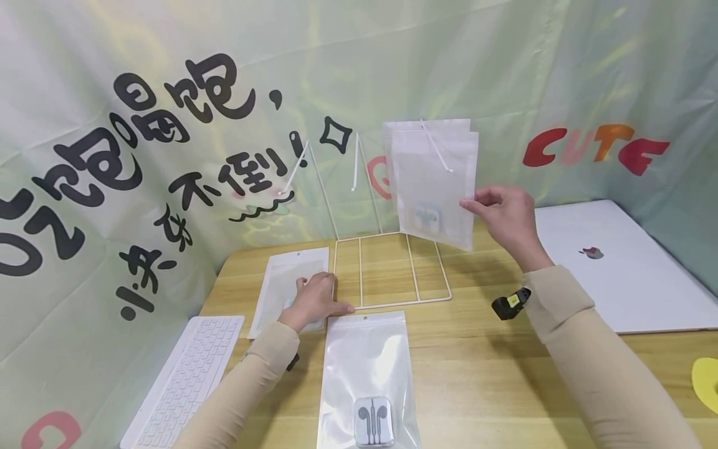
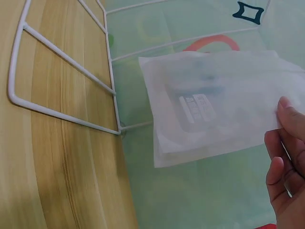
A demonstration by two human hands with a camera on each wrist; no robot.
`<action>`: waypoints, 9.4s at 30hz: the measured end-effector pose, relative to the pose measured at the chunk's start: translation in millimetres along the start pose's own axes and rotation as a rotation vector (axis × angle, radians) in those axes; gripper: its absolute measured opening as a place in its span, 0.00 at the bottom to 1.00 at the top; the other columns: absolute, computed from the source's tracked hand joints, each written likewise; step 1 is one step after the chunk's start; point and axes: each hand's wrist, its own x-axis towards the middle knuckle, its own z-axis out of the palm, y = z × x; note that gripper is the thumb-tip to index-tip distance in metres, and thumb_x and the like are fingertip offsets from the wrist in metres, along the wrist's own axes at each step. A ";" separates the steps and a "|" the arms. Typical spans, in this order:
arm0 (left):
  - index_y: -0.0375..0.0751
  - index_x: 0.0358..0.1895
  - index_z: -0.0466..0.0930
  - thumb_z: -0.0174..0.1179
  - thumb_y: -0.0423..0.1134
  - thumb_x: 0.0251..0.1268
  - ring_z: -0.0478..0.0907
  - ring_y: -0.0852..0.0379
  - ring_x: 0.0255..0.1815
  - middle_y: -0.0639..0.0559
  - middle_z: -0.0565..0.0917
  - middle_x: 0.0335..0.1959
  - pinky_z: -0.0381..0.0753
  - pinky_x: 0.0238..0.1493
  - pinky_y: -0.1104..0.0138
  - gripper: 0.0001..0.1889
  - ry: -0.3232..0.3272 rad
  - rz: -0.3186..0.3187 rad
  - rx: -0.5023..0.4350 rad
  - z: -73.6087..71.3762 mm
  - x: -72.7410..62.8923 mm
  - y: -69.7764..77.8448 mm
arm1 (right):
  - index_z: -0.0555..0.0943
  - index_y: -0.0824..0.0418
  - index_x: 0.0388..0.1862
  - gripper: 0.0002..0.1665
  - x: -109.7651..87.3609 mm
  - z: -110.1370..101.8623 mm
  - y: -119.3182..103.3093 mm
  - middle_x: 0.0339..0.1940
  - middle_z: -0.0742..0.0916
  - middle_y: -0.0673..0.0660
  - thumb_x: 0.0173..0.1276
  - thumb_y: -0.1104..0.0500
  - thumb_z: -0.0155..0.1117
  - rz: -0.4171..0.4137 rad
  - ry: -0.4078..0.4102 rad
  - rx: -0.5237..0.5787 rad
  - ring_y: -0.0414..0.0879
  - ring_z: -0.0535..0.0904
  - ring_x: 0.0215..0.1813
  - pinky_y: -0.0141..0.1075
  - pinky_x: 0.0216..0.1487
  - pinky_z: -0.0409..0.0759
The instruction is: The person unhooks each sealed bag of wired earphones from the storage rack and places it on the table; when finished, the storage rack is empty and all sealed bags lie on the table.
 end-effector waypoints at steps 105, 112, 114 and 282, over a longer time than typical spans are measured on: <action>0.46 0.27 0.75 0.73 0.65 0.47 0.74 0.53 0.49 0.51 0.80 0.47 0.59 0.53 0.49 0.26 -0.006 -0.005 -0.012 -0.6 0.9 0.9 | 0.84 0.66 0.38 0.19 -64.3 -102.5 61.8 0.24 0.87 0.54 0.63 0.50 0.74 0.177 -0.325 -0.079 0.44 0.78 0.28 0.32 0.30 0.69; 0.47 0.28 0.75 0.72 0.66 0.47 0.73 0.54 0.48 0.52 0.80 0.46 0.59 0.54 0.48 0.27 -0.010 0.002 0.002 1.2 2.3 0.3 | 0.81 0.72 0.48 0.34 -43.7 -85.2 83.8 0.29 0.87 0.57 0.63 0.41 0.71 0.228 -0.384 -0.150 0.48 0.79 0.29 0.35 0.30 0.77; 0.47 0.28 0.75 0.72 0.66 0.47 0.73 0.54 0.44 0.54 0.79 0.41 0.59 0.54 0.48 0.27 -0.005 0.004 0.005 1.3 2.8 0.1 | 0.79 0.74 0.51 0.38 -38.9 -81.4 87.3 0.31 0.87 0.58 0.63 0.39 0.70 0.241 -0.400 -0.161 0.49 0.79 0.31 0.35 0.30 0.78; 0.44 0.36 0.78 0.71 0.65 0.49 0.73 0.53 0.53 0.49 0.78 0.55 0.58 0.55 0.47 0.28 -0.025 -0.019 -0.003 -1.6 2.2 0.5 | 0.88 0.65 0.40 0.17 -14.9 -43.5 -16.8 0.28 0.88 0.55 0.60 0.53 0.76 0.072 -0.341 0.129 0.43 0.77 0.34 0.31 0.35 0.71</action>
